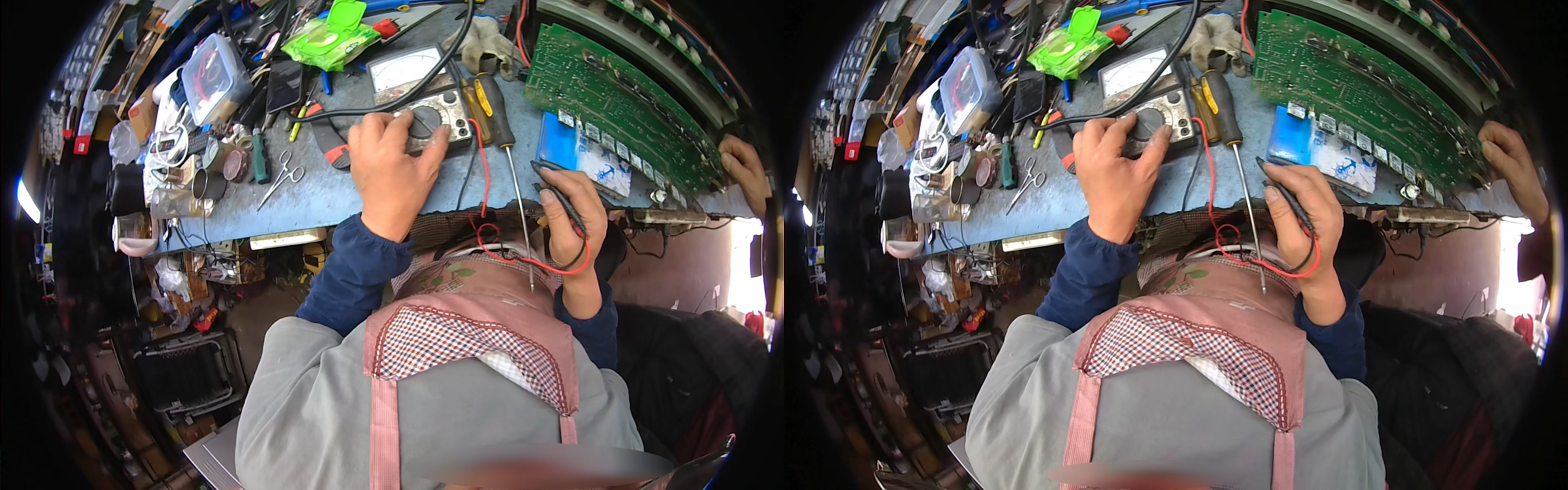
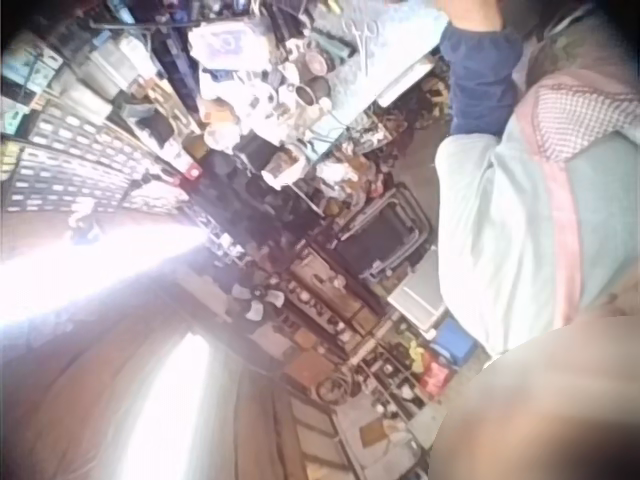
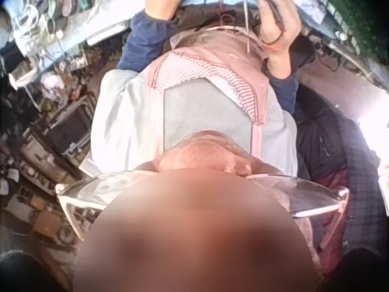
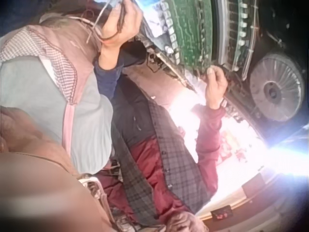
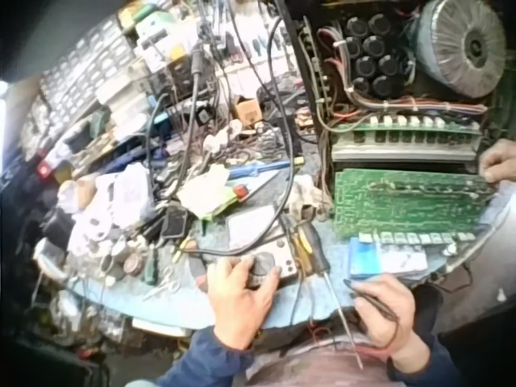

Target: The person removes screws from a circuit board using a screwdriver, places them in a bowl, and then uses a multimeter to test the board. The person works at a cluttered workbench with various tools and electronic components.

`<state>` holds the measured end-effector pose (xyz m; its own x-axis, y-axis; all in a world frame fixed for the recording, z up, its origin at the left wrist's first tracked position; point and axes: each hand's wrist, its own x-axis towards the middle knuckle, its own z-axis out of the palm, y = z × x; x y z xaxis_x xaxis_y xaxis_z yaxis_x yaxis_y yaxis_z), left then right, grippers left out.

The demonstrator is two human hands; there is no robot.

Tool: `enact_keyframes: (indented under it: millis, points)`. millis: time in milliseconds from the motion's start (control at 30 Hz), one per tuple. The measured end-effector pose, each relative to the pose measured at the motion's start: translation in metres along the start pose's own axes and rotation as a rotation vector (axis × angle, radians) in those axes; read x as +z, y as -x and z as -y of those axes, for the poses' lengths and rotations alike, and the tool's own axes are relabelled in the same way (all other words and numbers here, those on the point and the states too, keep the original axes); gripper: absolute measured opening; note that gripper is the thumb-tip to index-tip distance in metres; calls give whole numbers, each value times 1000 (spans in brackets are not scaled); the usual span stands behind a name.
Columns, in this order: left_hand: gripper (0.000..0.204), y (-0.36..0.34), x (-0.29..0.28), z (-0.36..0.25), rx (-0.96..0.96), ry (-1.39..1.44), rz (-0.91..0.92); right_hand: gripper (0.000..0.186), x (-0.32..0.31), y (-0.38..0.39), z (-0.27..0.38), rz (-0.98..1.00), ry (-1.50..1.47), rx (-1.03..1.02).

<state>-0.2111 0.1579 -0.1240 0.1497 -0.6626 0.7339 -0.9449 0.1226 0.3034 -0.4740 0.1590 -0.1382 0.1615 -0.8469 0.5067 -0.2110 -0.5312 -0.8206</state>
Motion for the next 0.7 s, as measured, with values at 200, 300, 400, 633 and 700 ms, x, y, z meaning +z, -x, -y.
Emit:
enact_keyframes:
  millis: [200,300,400,633,700]
  points:
    - [49,-13,-28,-51,505,256,322,30,5,-9,18,93,25,-245]
    - [38,-27,-14,-60,648,355,427,37,-5,-10,28,68,184,-375]
    - [27,-46,3,-62,523,513,262,29,-12,-19,31,-216,306,-425]
    - [30,-77,62,-85,-111,1029,186,18,-28,-25,14,-390,85,-173]
    - [26,-67,66,-82,-237,1014,215,19,-26,-29,17,-348,136,-202]
